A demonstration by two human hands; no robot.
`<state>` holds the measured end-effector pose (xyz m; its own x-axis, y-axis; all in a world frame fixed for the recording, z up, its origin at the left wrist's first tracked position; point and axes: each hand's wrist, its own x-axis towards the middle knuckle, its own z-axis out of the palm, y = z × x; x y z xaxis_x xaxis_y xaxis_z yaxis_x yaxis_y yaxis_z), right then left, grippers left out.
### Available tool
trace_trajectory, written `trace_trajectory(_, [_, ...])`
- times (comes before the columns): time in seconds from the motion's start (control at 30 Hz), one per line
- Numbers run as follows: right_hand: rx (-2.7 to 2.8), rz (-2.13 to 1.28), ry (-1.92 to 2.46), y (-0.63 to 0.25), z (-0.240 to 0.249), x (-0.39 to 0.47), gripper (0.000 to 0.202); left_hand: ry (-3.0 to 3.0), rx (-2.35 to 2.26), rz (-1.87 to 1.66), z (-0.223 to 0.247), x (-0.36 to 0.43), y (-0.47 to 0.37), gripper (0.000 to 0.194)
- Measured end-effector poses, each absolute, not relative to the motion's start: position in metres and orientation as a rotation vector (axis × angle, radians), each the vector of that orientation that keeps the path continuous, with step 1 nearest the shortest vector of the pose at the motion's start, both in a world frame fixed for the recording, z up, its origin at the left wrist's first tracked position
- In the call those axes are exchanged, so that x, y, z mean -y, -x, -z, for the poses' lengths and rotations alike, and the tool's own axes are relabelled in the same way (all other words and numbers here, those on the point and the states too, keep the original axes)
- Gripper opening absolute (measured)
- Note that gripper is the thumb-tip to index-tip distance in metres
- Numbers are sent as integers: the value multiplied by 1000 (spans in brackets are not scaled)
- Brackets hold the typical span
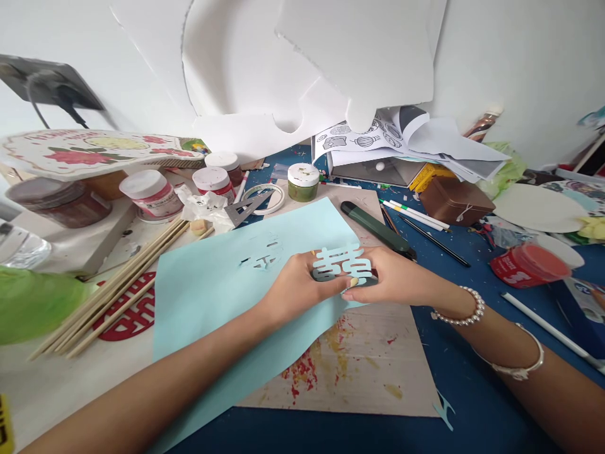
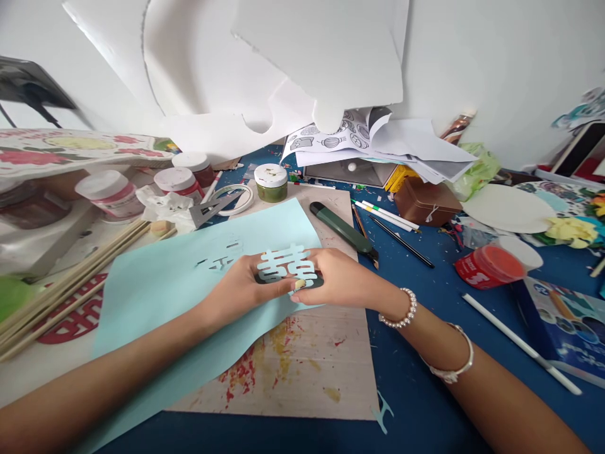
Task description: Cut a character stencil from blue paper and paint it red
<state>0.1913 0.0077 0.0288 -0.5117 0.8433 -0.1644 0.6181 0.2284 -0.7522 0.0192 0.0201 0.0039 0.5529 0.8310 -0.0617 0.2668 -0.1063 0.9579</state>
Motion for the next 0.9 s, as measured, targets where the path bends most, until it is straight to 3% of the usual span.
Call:
trace_trajectory(0.57, [2263, -1159, 1414, -189, -31, -9, 13, -1686, -934, -589, -5, -19, -18, 13])
trace_trajectory(0.77, [2261, -1123, 1523, -192, -27, -8, 30, -1747, -931, -592, -6, -18, -20, 7])
trace_trajectory(0.9, [2258, -1127, 1500, -190, -28, -8, 27, -1744, -921, -595, -4, -18, -20, 9])
